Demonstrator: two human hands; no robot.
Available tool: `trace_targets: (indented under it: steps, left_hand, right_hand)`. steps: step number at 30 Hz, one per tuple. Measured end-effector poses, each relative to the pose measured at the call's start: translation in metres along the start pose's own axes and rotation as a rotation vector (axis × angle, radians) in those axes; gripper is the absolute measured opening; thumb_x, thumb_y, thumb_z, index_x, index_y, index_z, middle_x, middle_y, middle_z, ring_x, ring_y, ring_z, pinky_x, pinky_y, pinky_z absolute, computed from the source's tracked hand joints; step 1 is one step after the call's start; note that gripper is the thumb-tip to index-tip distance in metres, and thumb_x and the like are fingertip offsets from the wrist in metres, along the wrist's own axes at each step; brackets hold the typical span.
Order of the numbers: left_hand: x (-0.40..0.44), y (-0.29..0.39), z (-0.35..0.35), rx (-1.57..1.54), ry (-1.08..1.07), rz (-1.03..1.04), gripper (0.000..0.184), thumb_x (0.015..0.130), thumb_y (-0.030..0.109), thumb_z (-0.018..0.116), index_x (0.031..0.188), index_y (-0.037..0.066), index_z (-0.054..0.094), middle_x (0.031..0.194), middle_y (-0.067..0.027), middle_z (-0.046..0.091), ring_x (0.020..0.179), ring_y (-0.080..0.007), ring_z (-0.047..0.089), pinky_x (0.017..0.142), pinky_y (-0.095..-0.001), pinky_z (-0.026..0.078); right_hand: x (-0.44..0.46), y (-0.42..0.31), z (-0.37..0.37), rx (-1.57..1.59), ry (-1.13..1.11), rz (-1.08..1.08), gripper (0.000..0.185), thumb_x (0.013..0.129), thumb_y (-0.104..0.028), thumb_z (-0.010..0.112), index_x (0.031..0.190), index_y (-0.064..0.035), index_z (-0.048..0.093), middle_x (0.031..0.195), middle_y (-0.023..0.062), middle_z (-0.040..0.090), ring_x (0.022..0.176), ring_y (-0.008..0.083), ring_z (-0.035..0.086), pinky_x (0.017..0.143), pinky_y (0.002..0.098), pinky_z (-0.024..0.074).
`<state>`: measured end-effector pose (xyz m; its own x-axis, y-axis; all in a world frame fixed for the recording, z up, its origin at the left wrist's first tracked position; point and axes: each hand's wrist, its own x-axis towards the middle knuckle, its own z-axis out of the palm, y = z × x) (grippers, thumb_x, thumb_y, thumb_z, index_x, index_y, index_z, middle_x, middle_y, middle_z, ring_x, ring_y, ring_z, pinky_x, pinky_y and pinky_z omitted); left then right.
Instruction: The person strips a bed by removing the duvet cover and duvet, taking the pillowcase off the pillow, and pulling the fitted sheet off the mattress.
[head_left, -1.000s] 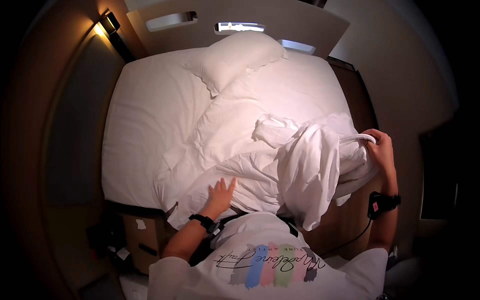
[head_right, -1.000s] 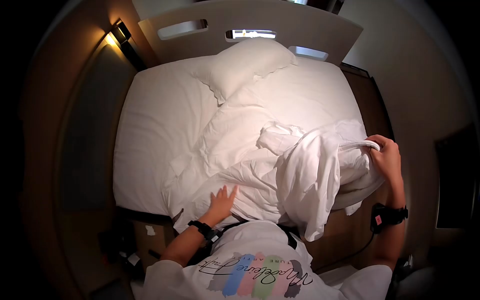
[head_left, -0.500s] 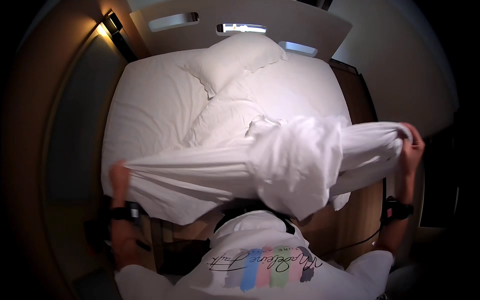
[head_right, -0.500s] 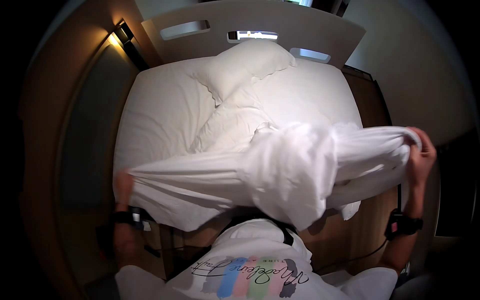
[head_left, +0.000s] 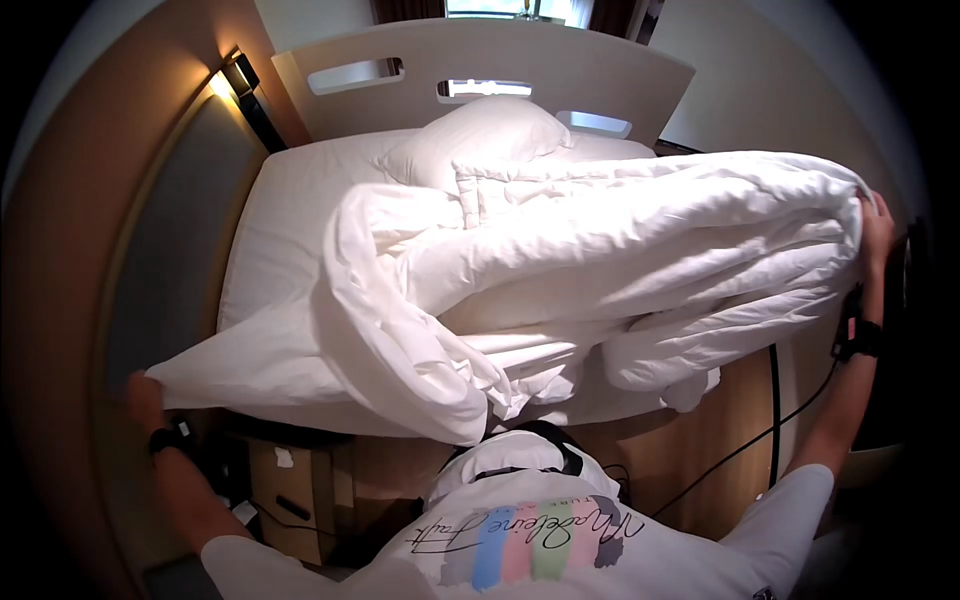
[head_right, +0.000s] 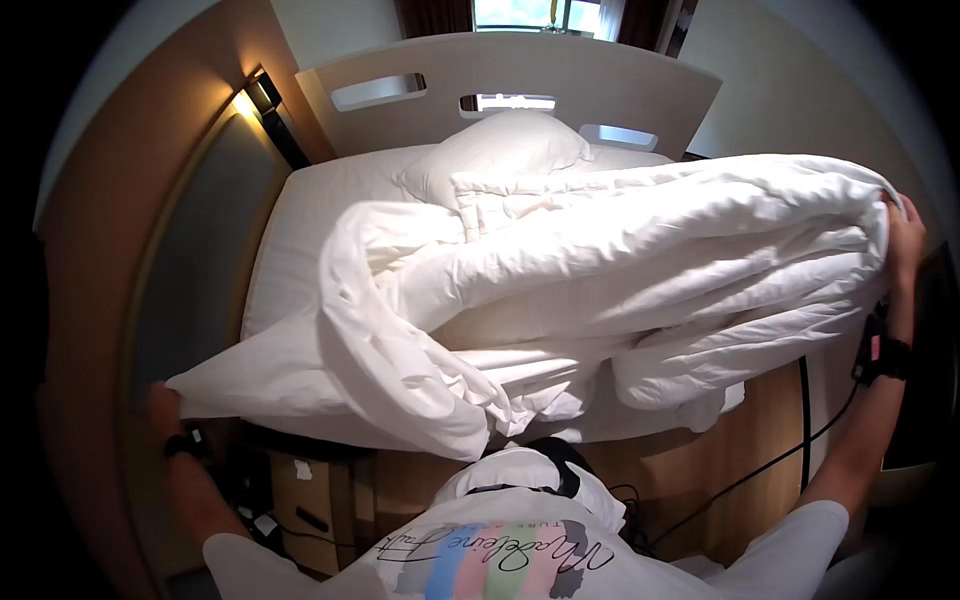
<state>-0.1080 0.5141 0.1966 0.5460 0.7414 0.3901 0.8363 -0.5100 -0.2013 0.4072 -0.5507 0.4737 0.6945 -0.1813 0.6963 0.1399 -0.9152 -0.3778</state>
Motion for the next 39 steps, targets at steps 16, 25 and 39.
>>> trace_targets:
  steps: [16,25,39]
  left_hand:
    - [-0.318,0.473,-0.011,-1.069,-1.161,0.964,0.067,0.069,0.010,0.061,0.129,0.003,0.034,0.123,-0.0196,0.042,0.115,-0.0315,0.042,0.096,-0.0371,0.035]
    - [-0.390,0.560,-0.021,-0.344,-0.862,0.992,0.069,0.063,0.020,0.069,0.125,0.013,0.040,0.122,-0.0127,0.046,0.121,-0.0371,0.034,0.102,-0.0411,0.028]
    - [-0.382,0.545,-0.073,-0.682,-1.037,1.015,0.034,0.066,0.010,0.052,0.099,0.012,0.063,0.084,-0.0137,0.063,0.084,-0.0326,0.058,0.072,-0.0428,0.046]
  right_hand:
    - [-0.376,-0.162,0.199,0.677,-1.161,-0.027,0.075,0.071,-0.004,0.061,0.136,-0.0107,0.024,0.110,0.0162,0.048,0.097,0.0268,0.049,0.086,0.0343,0.0391]
    - [-0.443,-0.134,0.218,0.079,-0.916,-0.918,0.050,0.078,-0.011,0.045,0.127,-0.0082,0.041,0.134,0.0173,0.035,0.127,0.0273,0.032,0.104,0.0474,0.0210]
    - [-0.341,-0.077,0.368,0.010,-0.805,-0.990,0.022,0.071,-0.007,0.051,0.092,-0.0111,0.054,0.080,0.0075,0.053,0.079,0.0262,0.052,0.073,0.0365,0.0398]
